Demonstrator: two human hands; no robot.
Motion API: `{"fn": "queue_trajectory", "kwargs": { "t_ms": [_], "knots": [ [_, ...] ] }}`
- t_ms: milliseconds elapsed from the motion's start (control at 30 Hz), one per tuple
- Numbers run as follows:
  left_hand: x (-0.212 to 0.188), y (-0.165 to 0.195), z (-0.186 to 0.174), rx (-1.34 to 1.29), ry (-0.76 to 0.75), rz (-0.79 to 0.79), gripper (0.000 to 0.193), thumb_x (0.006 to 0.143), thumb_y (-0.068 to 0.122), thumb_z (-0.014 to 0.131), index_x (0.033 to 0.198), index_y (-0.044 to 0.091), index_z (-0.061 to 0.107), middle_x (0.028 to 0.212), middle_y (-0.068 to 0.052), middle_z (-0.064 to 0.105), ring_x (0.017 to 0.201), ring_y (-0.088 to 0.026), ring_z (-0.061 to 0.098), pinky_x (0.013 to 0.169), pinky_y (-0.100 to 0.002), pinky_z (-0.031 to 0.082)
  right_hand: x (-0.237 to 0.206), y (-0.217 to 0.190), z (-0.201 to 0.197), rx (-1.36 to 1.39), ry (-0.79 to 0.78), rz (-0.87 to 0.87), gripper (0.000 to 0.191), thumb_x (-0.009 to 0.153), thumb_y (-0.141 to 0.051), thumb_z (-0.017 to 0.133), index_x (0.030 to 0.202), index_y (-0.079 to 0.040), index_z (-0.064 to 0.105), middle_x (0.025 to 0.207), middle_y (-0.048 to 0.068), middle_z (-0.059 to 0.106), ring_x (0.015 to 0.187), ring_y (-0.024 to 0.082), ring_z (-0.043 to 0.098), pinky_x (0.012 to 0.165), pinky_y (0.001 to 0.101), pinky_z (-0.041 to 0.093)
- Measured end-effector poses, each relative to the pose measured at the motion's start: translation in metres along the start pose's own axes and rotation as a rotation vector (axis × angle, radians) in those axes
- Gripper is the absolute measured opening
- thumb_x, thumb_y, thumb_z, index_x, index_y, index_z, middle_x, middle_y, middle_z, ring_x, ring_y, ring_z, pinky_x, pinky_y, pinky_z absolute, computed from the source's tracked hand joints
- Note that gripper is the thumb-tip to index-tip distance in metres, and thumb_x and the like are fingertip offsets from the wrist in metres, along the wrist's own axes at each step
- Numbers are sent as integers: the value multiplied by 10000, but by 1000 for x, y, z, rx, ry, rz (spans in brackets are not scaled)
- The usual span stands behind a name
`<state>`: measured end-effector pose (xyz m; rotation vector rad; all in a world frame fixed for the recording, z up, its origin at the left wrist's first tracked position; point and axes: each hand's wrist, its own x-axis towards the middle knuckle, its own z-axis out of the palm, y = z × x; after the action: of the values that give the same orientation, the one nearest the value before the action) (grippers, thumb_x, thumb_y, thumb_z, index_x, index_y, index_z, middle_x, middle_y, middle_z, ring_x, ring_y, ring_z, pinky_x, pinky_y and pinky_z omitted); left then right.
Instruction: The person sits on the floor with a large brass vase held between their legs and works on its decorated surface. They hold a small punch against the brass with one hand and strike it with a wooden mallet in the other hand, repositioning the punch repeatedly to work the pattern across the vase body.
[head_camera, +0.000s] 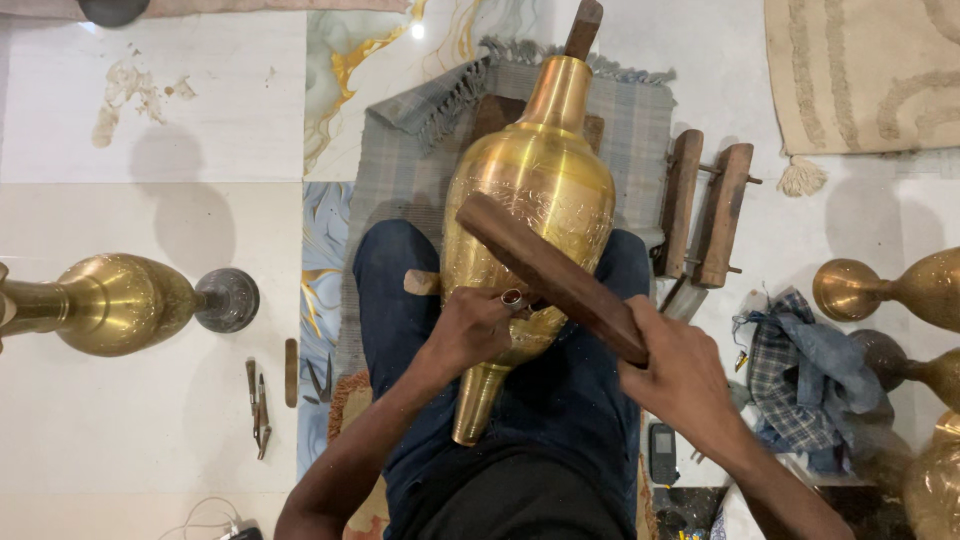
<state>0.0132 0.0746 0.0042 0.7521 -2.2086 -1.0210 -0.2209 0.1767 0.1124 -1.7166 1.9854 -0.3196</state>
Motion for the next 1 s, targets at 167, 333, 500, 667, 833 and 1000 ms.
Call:
{"fn": "queue_trajectory", "kwargs": {
  "t_ms": [167, 333, 500, 667, 833, 1000],
  "knots": [
    [2, -2, -4, 29, -39, 7, 686, 758, -80, 611, 1388, 187, 654, 875, -100, 770, 719, -273, 746, 648, -388, 605, -2, 5, 4, 67, 31, 54, 372, 687, -87, 715, 1036, -69, 586, 659, 170, 642, 608, 370, 646, 548, 478, 456],
    [2, -5, -4, 3, -26, 93, 639, 750, -69, 611, 1349, 147, 656, 899, -103, 759, 760, -272, 749, 671, -379, 611, -4, 12, 8, 248, 68, 56, 372, 703, -87, 690, 1058, -64, 580, 656, 168, 620, 538, 334, 649, 521, 451, 463],
    [4, -7, -5, 47, -58, 95, 573, 769, -85, 631, 1297, 135, 666, 906, -88, 769, 763, -251, 754, 654, -352, 613, -8, 18, 14, 390, 14, 179, 252, 749, -132, 736, 950, -71, 597, 627, 170, 620, 509, 375, 610, 487, 469, 439],
    [7, -4, -10, -40, -62, 123, 645, 755, -112, 627, 1351, 135, 634, 932, -90, 766, 809, -231, 770, 684, -336, 630, -14, 20, 18, 278, 37, 177, 310, 725, -118, 736, 996, -55, 598, 637, 175, 657, 527, 314, 673, 506, 429, 472],
    [10, -1, -15, -45, -98, 110, 630, 769, -115, 628, 1346, 136, 645, 934, -100, 772, 809, -243, 766, 691, -352, 619, -17, 16, 23, 205, 108, 105, 364, 691, -110, 738, 1022, -31, 609, 702, 187, 688, 584, 328, 694, 522, 408, 484],
    [12, 0, -18, -107, -103, 129, 647, 757, -128, 603, 1351, 126, 640, 1012, -125, 766, 869, -244, 779, 741, -344, 633, -20, 14, 27, 247, 124, 55, 388, 683, -91, 710, 1050, -15, 611, 692, 202, 663, 609, 340, 692, 540, 411, 509]
  ]
}}
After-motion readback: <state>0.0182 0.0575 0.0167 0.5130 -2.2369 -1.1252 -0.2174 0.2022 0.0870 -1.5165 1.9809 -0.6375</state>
